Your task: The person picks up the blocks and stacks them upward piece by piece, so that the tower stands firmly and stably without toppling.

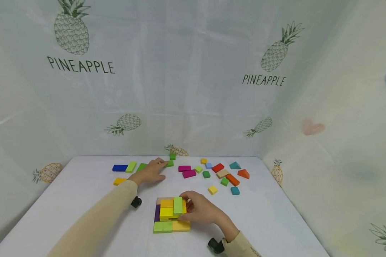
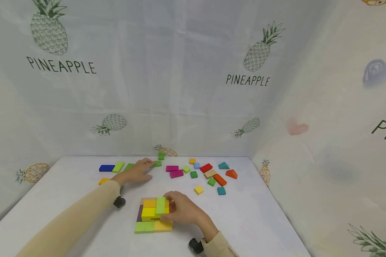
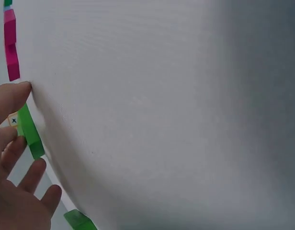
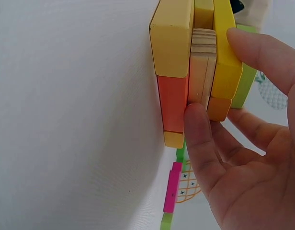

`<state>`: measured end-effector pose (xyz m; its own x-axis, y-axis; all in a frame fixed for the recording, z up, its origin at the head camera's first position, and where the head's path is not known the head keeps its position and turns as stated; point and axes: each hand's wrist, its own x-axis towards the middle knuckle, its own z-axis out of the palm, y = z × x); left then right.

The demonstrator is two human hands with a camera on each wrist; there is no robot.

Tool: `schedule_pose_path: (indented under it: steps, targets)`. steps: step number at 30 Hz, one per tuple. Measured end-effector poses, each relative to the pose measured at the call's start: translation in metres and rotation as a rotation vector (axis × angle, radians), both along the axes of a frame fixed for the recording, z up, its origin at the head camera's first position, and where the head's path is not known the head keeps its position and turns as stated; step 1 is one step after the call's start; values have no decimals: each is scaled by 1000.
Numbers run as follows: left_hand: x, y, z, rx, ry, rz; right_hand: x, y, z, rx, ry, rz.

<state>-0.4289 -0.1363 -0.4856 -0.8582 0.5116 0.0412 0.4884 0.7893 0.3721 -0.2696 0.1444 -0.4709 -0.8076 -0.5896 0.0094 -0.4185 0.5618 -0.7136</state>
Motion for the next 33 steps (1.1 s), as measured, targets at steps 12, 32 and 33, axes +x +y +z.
schedule_pose_path:
  steps: [12, 32, 33]
  targets:
    - [5, -4, 1, 10, 53, -44, 0, -1, 1, 0, -10, -5]
    - [26, -4, 12, 54, 96, -94, 1, -2, 2, 0, -26, -18]
    - [27, -4, 13, 52, 82, -91, 1, -2, 2, 1, -25, -19]
